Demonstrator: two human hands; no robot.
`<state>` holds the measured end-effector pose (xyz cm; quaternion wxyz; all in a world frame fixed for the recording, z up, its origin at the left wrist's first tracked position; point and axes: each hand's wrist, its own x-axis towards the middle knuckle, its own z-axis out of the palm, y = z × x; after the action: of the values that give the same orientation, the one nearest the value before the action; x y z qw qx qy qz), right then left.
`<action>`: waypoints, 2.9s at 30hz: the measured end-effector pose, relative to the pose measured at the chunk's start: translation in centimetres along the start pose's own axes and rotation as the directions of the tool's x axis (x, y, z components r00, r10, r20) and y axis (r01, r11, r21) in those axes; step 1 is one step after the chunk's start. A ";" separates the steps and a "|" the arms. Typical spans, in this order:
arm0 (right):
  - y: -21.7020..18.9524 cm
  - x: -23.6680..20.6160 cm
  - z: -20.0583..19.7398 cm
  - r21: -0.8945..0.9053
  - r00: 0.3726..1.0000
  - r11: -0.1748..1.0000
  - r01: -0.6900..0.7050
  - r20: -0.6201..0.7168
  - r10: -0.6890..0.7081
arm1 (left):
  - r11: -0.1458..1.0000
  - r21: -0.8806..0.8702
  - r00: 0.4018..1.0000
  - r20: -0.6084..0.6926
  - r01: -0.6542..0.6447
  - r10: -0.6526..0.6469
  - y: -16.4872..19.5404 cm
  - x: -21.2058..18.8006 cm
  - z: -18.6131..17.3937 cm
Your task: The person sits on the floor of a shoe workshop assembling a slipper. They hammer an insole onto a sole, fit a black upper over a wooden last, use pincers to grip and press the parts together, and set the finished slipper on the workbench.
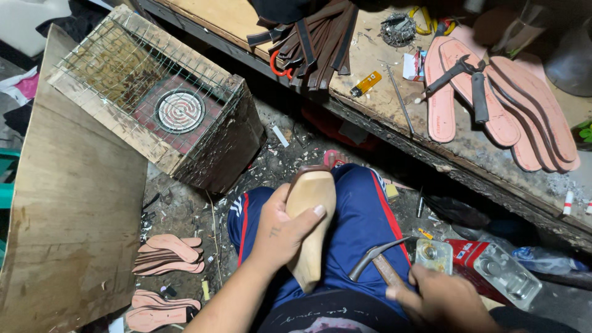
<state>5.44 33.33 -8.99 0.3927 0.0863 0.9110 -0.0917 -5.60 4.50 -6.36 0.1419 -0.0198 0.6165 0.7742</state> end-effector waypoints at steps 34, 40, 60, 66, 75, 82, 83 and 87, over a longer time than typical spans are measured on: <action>-3.8 -0.8 -1.6 0.395 0.527 0.652 0.647 -0.850 -0.009 | 0.391 0.877 0.959 0.237 -0.279 0.154 -4.9 4.9 2.8; -2.9 1.5 -0.3 0.099 0.493 0.847 0.522 -0.845 -0.204 | 0.375 0.892 0.967 0.237 -0.253 0.089 -4.1 4.8 2.8; -0.9 1.9 -0.7 0.339 0.900 0.837 0.428 -0.245 -0.361 | 0.974 0.047 0.920 0.323 0.221 -0.224 -1.4 1.4 -1.2; -7.2 2.9 -3.6 0.575 0.638 0.277 0.770 -0.676 -0.370 | 0.970 0.195 0.937 0.287 0.147 -0.200 -1.7 -0.5 0.5; -7.0 5.9 -1.9 0.803 0.781 0.019 0.596 -0.573 -0.248 | 0.942 0.304 0.910 0.334 0.143 -0.246 -4.8 -1.1 -4.8; -3.9 10.5 -2.4 0.869 0.930 -0.350 0.350 -0.368 0.015 | 0.849 -0.450 0.961 0.157 0.276 -0.229 -5.9 -3.1 -10.0; -3.8 11.2 -2.2 0.883 0.947 -0.364 0.295 -0.320 -0.007 | 0.862 -0.446 0.970 0.132 0.242 -0.204 -5.9 -3.1 -9.8; -4.2 12.5 -1.3 0.897 0.963 -0.401 0.184 -0.245 -0.107 | 0.897 -0.416 0.988 0.045 0.152 -0.147 -4.9 -2.4 -8.8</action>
<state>-4.89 30.60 -16.79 0.1101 0.2524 0.4429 -0.8532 -3.42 -3.44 -12.63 0.1971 -0.0923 0.4323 0.8750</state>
